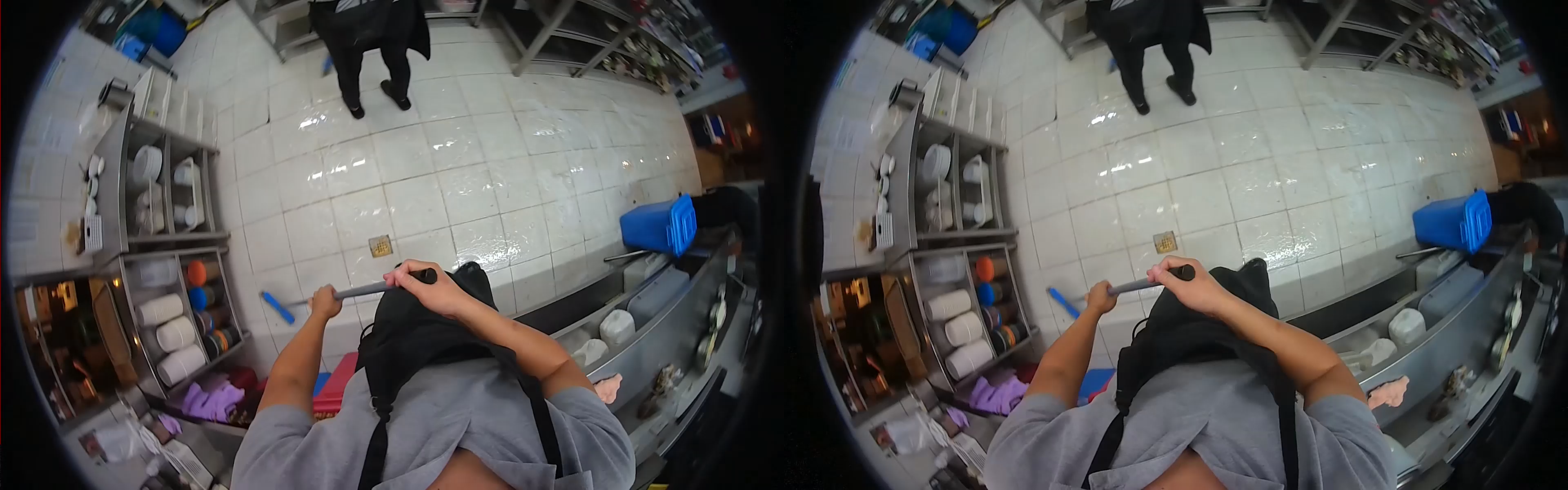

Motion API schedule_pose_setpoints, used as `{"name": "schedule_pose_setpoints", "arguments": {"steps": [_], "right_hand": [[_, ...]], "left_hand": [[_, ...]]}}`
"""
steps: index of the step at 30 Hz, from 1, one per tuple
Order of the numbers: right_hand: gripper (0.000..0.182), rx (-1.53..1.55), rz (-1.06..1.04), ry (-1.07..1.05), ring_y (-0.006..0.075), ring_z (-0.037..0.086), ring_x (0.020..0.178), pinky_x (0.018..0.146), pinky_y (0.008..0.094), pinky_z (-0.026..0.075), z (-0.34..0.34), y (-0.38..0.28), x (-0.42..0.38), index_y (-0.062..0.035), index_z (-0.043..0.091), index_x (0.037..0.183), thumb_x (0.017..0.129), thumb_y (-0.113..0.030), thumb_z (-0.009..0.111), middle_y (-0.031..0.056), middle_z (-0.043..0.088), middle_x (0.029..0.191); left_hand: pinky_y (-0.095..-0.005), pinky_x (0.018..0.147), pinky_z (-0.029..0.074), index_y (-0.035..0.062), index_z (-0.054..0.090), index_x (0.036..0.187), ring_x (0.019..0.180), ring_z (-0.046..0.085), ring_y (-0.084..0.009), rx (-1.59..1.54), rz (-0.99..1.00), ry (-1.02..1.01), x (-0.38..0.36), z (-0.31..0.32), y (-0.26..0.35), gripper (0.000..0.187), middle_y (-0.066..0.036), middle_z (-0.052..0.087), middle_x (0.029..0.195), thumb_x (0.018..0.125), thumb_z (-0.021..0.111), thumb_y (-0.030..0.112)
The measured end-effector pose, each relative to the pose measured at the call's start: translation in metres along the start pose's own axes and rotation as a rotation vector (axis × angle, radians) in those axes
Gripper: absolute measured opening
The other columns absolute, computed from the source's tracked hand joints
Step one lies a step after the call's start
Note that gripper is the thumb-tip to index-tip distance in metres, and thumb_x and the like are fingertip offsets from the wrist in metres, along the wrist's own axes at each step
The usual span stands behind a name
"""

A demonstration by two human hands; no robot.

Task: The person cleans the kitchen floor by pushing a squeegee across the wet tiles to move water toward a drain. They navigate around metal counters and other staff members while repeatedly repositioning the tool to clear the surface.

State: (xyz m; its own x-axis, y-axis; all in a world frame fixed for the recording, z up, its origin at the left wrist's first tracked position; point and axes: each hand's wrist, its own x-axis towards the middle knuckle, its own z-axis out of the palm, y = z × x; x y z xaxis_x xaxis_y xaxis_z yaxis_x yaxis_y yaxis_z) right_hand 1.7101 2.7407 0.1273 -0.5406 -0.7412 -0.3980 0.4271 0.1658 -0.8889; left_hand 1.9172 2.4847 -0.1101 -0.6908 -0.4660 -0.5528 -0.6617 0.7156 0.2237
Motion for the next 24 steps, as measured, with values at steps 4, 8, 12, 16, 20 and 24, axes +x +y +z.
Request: {"name": "schedule_pose_setpoints", "arguments": {"steps": [4,8,12,16,20,24], "right_hand": [[0.024,-0.087,-0.138,0.215,0.0128,0.06,0.08,0.078,0.0289,0.049,-0.015,-0.038,-0.008,0.0009,0.067,0.086,0.095,-0.02,0.057,0.0068,0.066,0.085],[0.017,0.083,-0.47,0.383,0.0195,0.053,0.064,0.07,0.0394,0.05,-0.061,-0.128,-0.051,-0.0012,0.051,0.071,0.087,-0.005,0.053,0.0095,0.053,0.065],[0.026,-0.114,-0.659,0.388,0.0161,0.043,0.055,0.063,0.0385,0.045,-0.071,-0.191,-0.084,-0.0083,0.039,0.067,0.09,-0.01,0.049,0.0045,0.043,0.058],[0.027,-0.413,-0.773,0.191,0.0148,0.045,0.048,0.056,0.0372,0.046,-0.046,-0.21,-0.098,-0.0087,0.041,0.069,0.088,-0.018,0.058,0.0025,0.045,0.055],[0.026,-0.16,-0.856,0.134,0.0145,0.047,0.048,0.06,0.0368,0.051,-0.072,-0.212,-0.092,-0.0096,0.045,0.07,0.093,-0.022,0.048,0.0028,0.048,0.055],[0.025,0.074,-0.377,0.229,0.0248,0.057,0.075,0.085,0.0458,0.048,-0.091,-0.106,-0.013,-0.0055,0.049,0.073,0.094,-0.018,0.046,0.0102,0.056,0.072]], "left_hand": [[-0.0529,0.082,0.044,0.0097,0.07,0.08,0.093,0.064,-0.0363,-0.08,0.172,-0.025,0.046,0.018,0.064,0.029,-0.017,0.069,0.091,0.082,0.063,0.038],[-0.0486,0.083,0.049,0.0078,0.073,0.087,0.089,0.062,-0.0402,-0.516,0.579,0.056,0.057,-0.004,0.23,0.02,-0.021,0.067,0.088,0.067,0.067,0.009],[-0.0503,0.069,0.048,0.0044,0.067,0.071,0.073,0.059,-0.0457,-0.675,0.768,-0.004,0.046,-0.03,0.357,0.023,-0.024,0.062,0.072,0.084,0.064,0.023],[-0.0489,0.067,0.048,0.0042,0.066,0.068,0.071,0.059,-0.0437,-0.679,0.847,-0.126,0.025,-0.07,0.37,0.031,-0.023,0.062,0.072,0.086,0.065,0.03],[-0.0449,0.07,0.051,0.0087,0.073,0.081,0.075,0.063,-0.0391,-0.581,0.743,-0.031,0.018,-0.097,0.313,0.011,-0.02,0.066,0.077,0.076,0.067,0.018],[-0.0463,0.079,0.051,0.0076,0.073,0.086,0.087,0.065,-0.0405,-0.215,0.352,0.082,0.075,-0.072,0.16,0.019,-0.022,0.068,0.088,0.07,0.063,0.009]]}}
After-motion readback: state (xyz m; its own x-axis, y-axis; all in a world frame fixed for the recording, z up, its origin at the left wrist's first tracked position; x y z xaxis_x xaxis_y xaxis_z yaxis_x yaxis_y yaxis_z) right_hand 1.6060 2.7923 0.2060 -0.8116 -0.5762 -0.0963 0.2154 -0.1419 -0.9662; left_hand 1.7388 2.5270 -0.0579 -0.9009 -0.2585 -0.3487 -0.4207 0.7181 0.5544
